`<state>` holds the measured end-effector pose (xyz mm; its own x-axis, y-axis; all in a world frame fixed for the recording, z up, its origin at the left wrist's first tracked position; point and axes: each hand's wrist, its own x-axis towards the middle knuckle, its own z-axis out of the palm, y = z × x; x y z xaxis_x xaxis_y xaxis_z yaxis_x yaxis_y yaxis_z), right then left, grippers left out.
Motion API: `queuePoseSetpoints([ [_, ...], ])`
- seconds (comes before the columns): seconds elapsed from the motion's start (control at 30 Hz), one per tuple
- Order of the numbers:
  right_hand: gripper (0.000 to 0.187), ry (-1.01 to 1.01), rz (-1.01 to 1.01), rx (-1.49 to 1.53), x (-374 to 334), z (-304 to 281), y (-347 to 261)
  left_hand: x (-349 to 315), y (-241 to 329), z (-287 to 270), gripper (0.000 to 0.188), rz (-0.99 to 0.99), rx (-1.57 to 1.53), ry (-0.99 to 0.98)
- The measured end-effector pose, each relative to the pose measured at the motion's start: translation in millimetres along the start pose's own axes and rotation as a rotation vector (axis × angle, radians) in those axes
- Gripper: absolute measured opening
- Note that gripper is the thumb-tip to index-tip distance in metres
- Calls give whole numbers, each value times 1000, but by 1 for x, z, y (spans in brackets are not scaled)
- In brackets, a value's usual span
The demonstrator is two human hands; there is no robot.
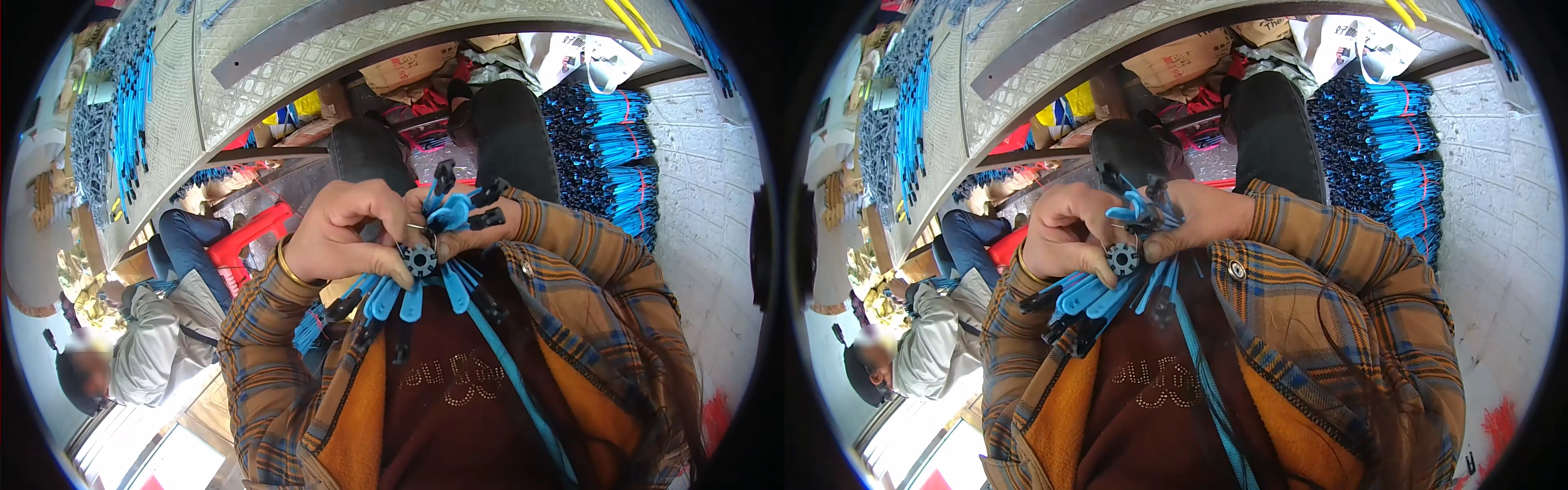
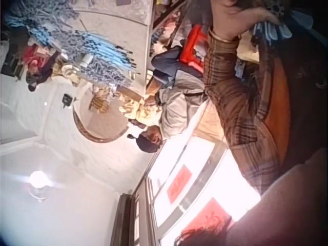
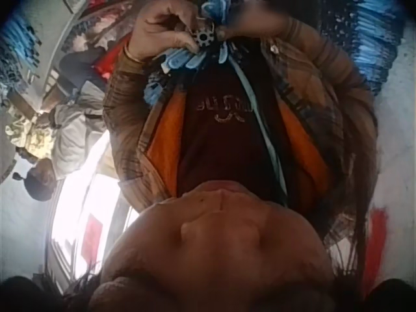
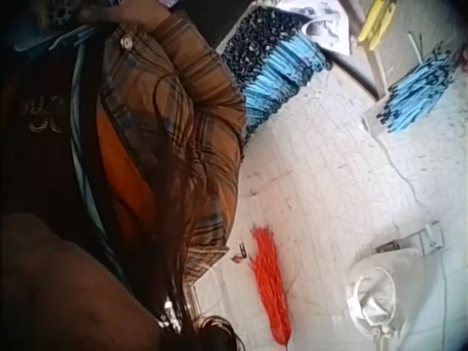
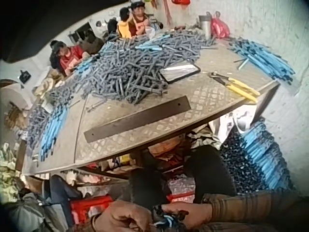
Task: The person bundles small blue plastic parts and secures or trims them with pliers or wire cutters.
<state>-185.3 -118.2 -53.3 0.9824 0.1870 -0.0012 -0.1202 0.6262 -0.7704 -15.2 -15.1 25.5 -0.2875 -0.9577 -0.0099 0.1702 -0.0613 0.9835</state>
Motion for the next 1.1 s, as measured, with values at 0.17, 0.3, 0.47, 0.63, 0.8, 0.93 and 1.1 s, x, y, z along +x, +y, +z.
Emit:
queuePoseSetpoints([
  [0.17,49,-48,33,-83,3,-4,-1,6,8,0,72,-106,81,77],
  [0.3,48,-138,55,-182,2,-3,-8,19,8,-3,97,12,283,21],
  [0.47,42,-82,-128,-216,3,-2,-8,36,18,-7,90,132,422,-40],
  [0.63,36,362,-274,-73,7,-3,-32,-17,23,-44,52,462,-28,611],
  [0.8,28,674,-476,-345,52,-4,-32,4,28,42,52,461,496,858],
  [0.93,34,733,-649,-78,80,5,-20,29,-4,49,53,508,467,1162],
  [1.1,38,825,-599,-206,85,8,6,17,-21,32,46,390,412,1229],
])
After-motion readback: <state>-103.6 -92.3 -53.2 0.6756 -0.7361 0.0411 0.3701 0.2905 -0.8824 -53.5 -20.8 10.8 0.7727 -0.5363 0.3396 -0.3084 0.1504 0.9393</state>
